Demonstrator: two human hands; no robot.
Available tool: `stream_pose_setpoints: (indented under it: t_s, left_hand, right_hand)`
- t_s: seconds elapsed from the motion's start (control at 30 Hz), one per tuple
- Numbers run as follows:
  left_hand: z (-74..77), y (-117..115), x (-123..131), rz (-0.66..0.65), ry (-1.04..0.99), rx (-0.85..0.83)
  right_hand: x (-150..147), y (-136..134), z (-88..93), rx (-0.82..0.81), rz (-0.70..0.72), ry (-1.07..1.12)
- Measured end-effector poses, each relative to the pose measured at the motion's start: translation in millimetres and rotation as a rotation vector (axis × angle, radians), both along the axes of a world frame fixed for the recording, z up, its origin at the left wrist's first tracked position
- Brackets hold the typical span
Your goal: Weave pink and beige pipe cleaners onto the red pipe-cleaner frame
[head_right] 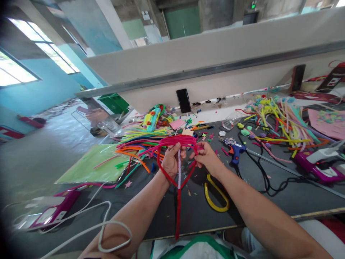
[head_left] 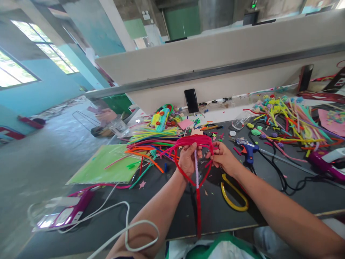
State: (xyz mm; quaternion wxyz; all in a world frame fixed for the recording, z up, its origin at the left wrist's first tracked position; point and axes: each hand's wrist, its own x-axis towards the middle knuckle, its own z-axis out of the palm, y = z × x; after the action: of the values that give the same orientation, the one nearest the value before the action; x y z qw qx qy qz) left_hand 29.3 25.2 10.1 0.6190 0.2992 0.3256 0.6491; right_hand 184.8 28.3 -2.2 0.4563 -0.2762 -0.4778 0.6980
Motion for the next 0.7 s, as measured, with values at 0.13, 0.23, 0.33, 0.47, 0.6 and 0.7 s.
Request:
stream_pose_setpoints:
  t_s: [0.13,0.23,0.33,0.47,0.6,0.7]
  left_hand:
    - [-0.2,-0.2,-0.1,-0.067,-0.109,-0.09]
    - [-2.8,1.7,-4.2,-0.153,-0.22,-0.151]
    - [-4.4,2.9,-8.2,-0.195,-0.333,-0.185]
    - [0.1,1.3,-9.2,-0.2,-0.457,-0.22]
    - [7.0,-2.1,-7.7,-0.233,-0.478,-0.27]
    - [8.2,-3.1,-7.5,-0.243,-0.472,-0.289]
  right_hand:
    - [8.1,-2.1,6.2,0.11,0.041,-0.028]
    - [14.0,-3.7,8.9,0.158,0.094,-0.007]
    - [15.3,-5.3,8.9,0.183,0.12,0.029]
    - [12.5,-7.1,7.2,0.223,0.149,0.053]
    - [10.2,-9.6,6.6,0.236,0.243,0.119]
    - [9.2,-11.7,7.5,0.224,0.275,0.156]
